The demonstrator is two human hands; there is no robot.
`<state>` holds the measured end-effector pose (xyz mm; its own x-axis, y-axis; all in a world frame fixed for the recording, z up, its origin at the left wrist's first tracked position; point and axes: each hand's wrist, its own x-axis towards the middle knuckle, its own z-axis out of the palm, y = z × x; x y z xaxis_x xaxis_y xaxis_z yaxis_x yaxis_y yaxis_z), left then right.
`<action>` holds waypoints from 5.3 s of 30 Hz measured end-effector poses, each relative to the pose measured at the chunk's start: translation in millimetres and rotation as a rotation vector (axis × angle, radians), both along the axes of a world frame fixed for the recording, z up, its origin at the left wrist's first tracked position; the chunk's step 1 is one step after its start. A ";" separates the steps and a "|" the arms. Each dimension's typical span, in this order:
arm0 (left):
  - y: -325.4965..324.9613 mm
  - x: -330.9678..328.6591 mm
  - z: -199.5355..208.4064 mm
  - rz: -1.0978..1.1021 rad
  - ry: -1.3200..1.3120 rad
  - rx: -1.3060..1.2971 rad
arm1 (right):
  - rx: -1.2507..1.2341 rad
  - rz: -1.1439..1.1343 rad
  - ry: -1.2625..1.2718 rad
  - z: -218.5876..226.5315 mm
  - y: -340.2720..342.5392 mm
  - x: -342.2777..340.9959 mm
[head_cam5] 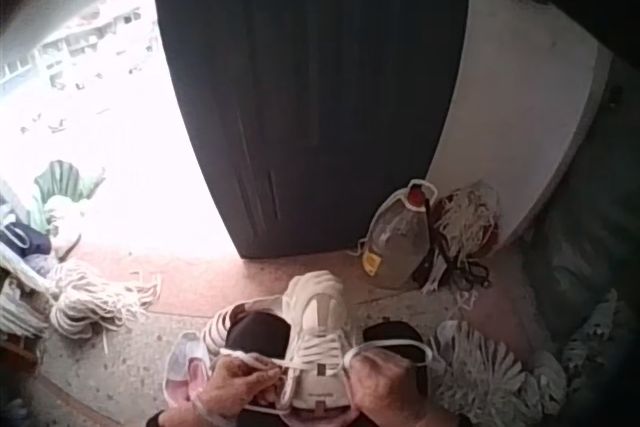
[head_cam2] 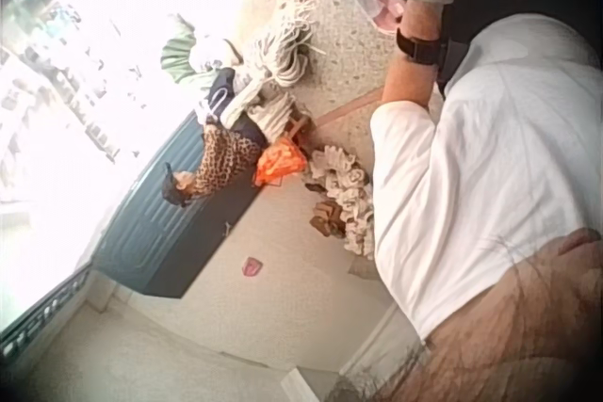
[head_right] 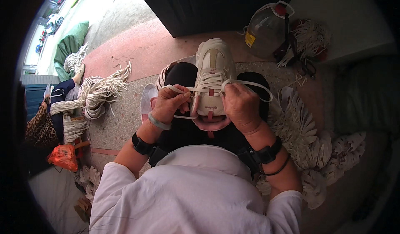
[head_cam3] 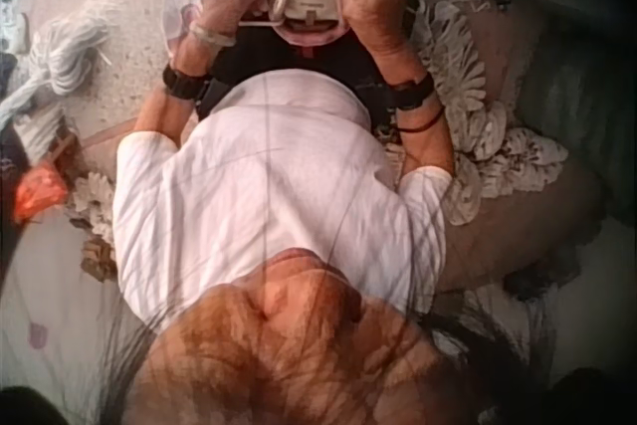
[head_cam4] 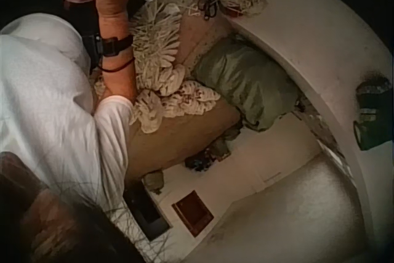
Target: The recorder is threading and lacing a pair of white sneakers.
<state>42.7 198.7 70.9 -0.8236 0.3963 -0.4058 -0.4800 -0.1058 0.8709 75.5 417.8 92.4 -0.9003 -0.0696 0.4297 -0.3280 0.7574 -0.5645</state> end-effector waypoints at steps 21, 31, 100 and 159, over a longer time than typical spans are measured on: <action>21.8 1.1 -19.7 0.103 0.231 -0.073 | 0.280 0.188 0.041 5.2 -32.9 3.2; 27.5 -5.1 -13.0 0.029 0.722 -0.379 | 0.224 0.047 -0.030 -7.9 -41.1 -3.0; 59.7 4.6 16.6 -0.075 1.174 -0.644 | -0.042 0.021 -0.078 10.5 13.0 51.8; 15.0 9.2 7.1 -0.176 1.229 -0.846 | -0.126 -0.055 -0.007 -2.8 -11.9 3.2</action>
